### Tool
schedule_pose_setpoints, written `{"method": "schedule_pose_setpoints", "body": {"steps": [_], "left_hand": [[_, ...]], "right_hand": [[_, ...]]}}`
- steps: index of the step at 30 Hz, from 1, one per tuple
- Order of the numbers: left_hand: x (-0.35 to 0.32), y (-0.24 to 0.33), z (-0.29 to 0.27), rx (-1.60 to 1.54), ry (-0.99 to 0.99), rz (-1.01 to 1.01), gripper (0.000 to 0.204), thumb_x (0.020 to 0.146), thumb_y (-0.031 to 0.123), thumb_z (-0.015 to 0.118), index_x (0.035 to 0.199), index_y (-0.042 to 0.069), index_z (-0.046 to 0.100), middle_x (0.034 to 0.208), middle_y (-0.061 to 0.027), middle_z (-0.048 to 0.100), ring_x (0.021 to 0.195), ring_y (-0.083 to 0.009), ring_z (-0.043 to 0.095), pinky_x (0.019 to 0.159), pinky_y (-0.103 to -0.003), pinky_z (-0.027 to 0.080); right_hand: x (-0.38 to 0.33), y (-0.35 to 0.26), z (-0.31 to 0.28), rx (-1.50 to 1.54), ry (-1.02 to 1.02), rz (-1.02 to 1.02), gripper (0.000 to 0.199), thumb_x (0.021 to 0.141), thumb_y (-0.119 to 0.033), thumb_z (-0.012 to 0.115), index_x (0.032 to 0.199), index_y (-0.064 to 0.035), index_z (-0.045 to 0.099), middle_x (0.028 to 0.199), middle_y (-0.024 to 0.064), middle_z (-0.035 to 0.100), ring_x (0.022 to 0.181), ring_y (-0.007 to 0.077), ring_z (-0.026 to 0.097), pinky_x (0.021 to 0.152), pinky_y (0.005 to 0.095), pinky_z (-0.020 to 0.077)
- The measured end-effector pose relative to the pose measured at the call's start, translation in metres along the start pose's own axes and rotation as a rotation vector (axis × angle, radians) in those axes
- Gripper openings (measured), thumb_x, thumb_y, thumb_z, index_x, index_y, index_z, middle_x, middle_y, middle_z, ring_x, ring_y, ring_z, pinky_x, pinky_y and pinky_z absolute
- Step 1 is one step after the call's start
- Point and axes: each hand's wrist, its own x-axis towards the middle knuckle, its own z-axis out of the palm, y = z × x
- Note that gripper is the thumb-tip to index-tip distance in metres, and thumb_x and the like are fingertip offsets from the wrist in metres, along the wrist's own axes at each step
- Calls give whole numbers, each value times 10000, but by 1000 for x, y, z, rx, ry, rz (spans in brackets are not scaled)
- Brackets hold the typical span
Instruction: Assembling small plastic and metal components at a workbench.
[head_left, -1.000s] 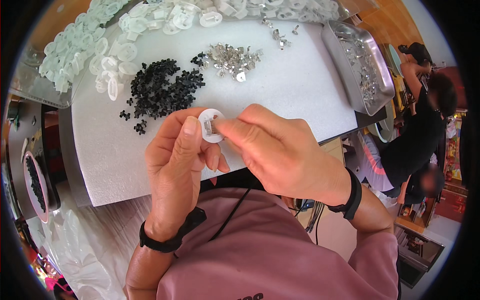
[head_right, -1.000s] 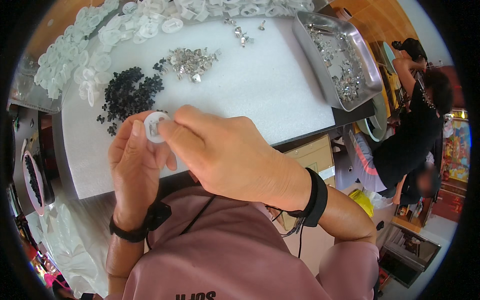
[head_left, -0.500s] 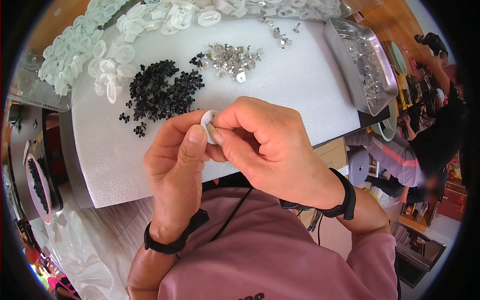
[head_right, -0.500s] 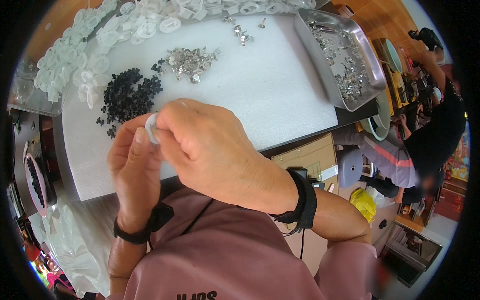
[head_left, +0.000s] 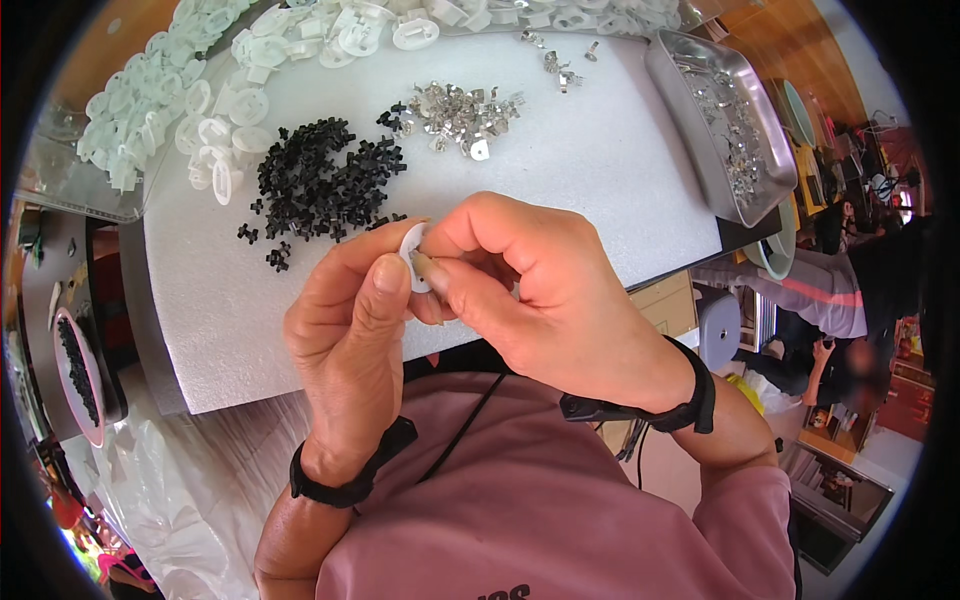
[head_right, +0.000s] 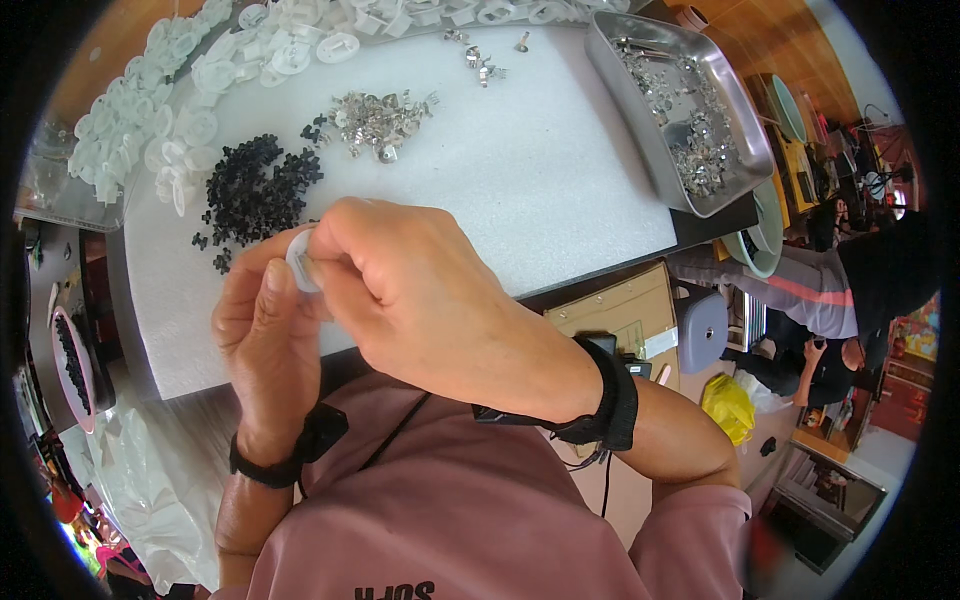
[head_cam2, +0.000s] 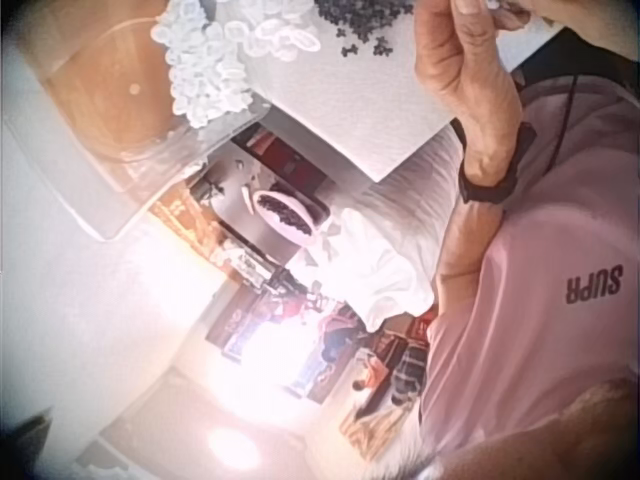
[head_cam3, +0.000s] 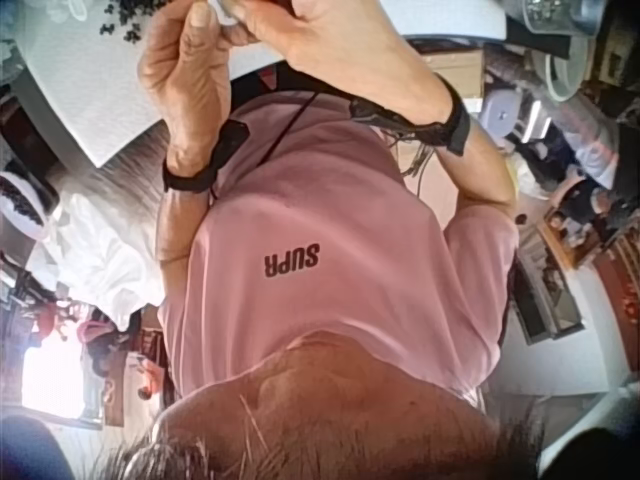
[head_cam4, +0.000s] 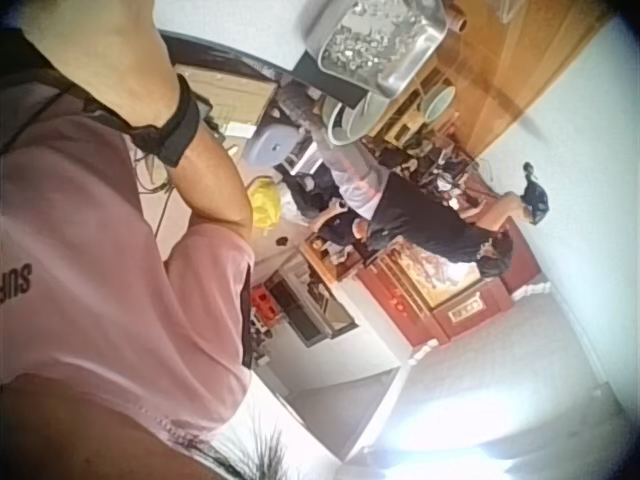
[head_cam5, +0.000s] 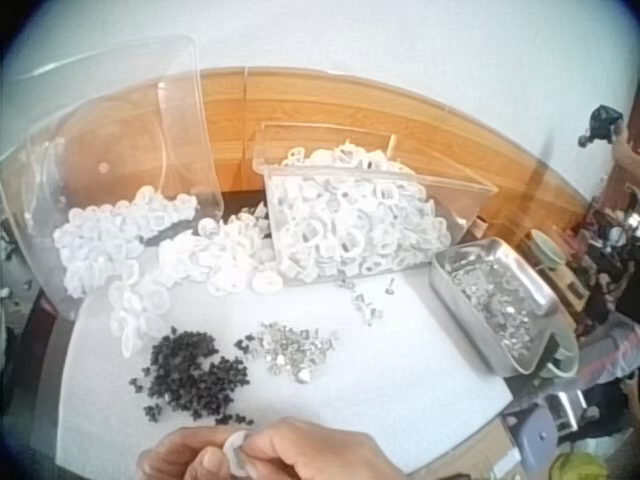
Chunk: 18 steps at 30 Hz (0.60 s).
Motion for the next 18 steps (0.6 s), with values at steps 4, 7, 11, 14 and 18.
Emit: {"method": "schedule_pose_setpoints", "body": {"steps": [4,7,11,14,18], "left_hand": [[1,0,-4,-16,-83,33,256,957,139,575,1137,-41,606,970,-80,640,824,-119,572,765,-269,476],[0,1,-2,-9,-66,35,256,960,135,568,1141,-43,605,938,-76,638,784,-121,571,730,-266,481],[-1,-1,-3,4,-47,45,256,966,136,557,1144,-41,605,913,-68,635,754,-113,563,707,-265,485],[-1,-2,-4,7,-35,51,264,967,146,559,1147,-41,606,907,-66,635,747,-107,560,702,-265,486],[0,-1,-6,-28,-66,17,271,966,150,564,1151,-44,604,903,-59,629,739,-97,552,695,-260,484]], "right_hand": [[1,-1,2,59,16,29,38,937,7,537,953,37,554,802,48,632,751,68,612,653,225,524],[0,-9,-3,12,-28,83,40,946,-4,529,960,22,556,795,38,625,757,65,604,634,209,506],[1,-9,-1,100,-57,174,43,953,-23,531,971,7,557,789,19,613,749,55,587,621,200,485],[1,-7,4,97,-12,141,52,937,-28,523,923,17,544,734,31,592,675,53,556,558,218,454],[1,-10,7,173,25,114,68,921,-25,518,880,26,533,698,42,584,636,39,518,519,230,437]]}}
